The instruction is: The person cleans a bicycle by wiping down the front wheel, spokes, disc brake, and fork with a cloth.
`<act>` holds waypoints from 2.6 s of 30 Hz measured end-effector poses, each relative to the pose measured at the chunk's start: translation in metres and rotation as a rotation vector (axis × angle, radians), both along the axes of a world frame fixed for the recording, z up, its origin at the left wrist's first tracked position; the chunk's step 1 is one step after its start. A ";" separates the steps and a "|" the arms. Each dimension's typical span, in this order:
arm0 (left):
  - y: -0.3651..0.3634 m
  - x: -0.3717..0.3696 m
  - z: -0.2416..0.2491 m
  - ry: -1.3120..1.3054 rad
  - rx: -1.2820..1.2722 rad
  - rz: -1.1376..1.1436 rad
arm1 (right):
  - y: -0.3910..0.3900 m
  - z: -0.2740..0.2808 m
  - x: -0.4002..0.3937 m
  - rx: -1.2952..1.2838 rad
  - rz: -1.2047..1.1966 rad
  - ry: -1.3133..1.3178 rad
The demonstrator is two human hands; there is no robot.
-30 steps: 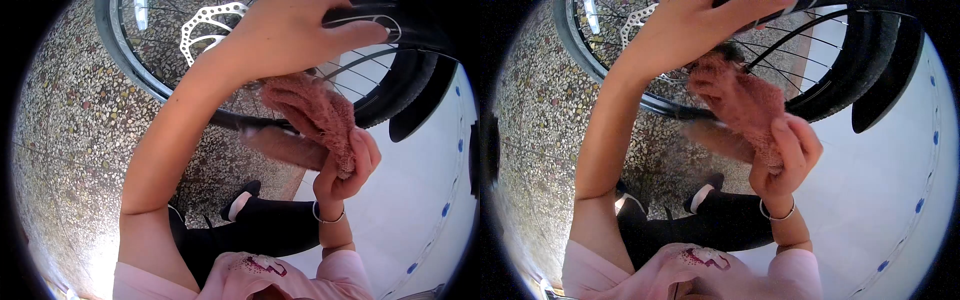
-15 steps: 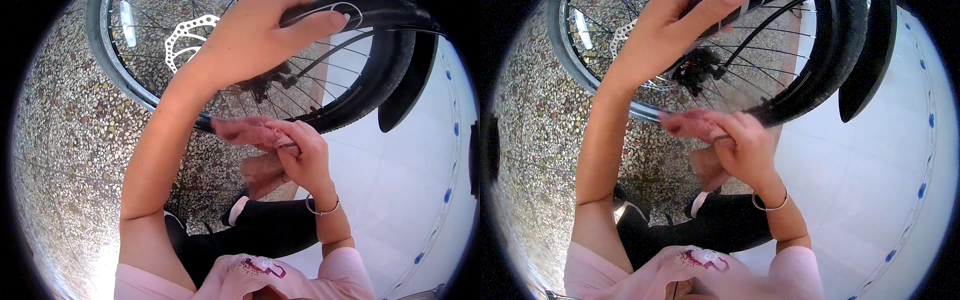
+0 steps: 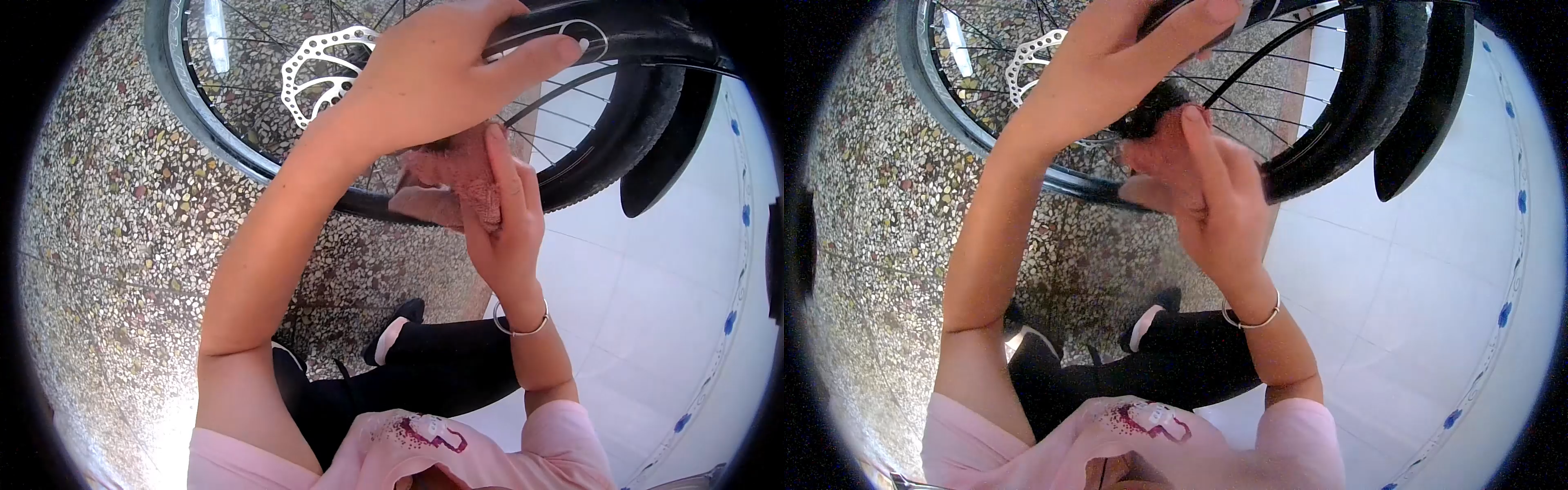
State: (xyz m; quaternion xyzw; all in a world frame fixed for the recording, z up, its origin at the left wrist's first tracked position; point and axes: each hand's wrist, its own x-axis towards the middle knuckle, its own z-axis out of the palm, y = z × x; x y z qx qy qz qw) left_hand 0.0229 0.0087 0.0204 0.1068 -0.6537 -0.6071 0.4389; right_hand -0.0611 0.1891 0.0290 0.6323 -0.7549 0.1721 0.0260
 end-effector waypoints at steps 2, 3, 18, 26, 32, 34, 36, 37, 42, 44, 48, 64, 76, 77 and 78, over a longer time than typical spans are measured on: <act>-0.006 0.010 0.005 0.014 0.034 -0.092 | -0.002 -0.003 -0.001 -0.035 -0.012 -0.073; -0.009 0.013 0.006 0.018 0.075 -0.151 | -0.002 0.000 -0.007 0.021 0.030 -0.176; -0.013 0.007 0.000 0.028 0.023 -0.185 | -0.009 -0.007 -0.038 -0.088 -0.247 -0.924; -0.015 0.017 0.005 0.013 0.024 -0.195 | -0.016 0.006 -0.038 0.184 -0.129 -0.245; -0.006 0.015 0.008 -0.045 -0.041 -0.101 | -0.002 0.016 -0.033 0.265 -0.348 -0.460; -0.010 0.017 0.005 -0.023 -0.077 -0.057 | 0.001 0.015 -0.036 -0.109 -0.292 -0.533; -0.018 0.017 0.000 0.023 0.029 -0.264 | -0.002 0.020 -0.031 -0.364 -0.372 -0.560; -0.019 0.013 -0.004 0.037 0.066 -0.334 | -0.002 0.018 -0.033 -0.386 -0.365 -0.550; -0.007 0.008 -0.002 0.071 -0.071 -0.081 | -0.003 -0.010 -0.011 0.179 -0.156 -0.589; -0.017 0.014 0.004 0.026 0.075 -0.253 | 0.000 -0.015 -0.012 0.247 -0.159 -0.466; -0.022 -0.003 -0.018 0.058 0.107 -0.279 | 0.003 -0.010 -0.011 0.302 -0.159 -0.190; -0.023 -0.010 -0.030 0.131 0.156 -0.126 | 0.009 0.036 -0.029 -0.024 0.026 -0.103; -0.011 -0.011 -0.023 0.114 0.091 -0.014 | 0.010 -0.002 -0.050 -0.096 -0.234 0.258; -0.010 -0.013 -0.024 0.111 0.091 -0.018 | 0.011 -0.008 -0.049 -0.095 -0.239 0.255; -0.009 -0.016 -0.025 0.133 0.110 -0.038 | 0.012 -0.013 -0.048 -0.079 -0.202 0.178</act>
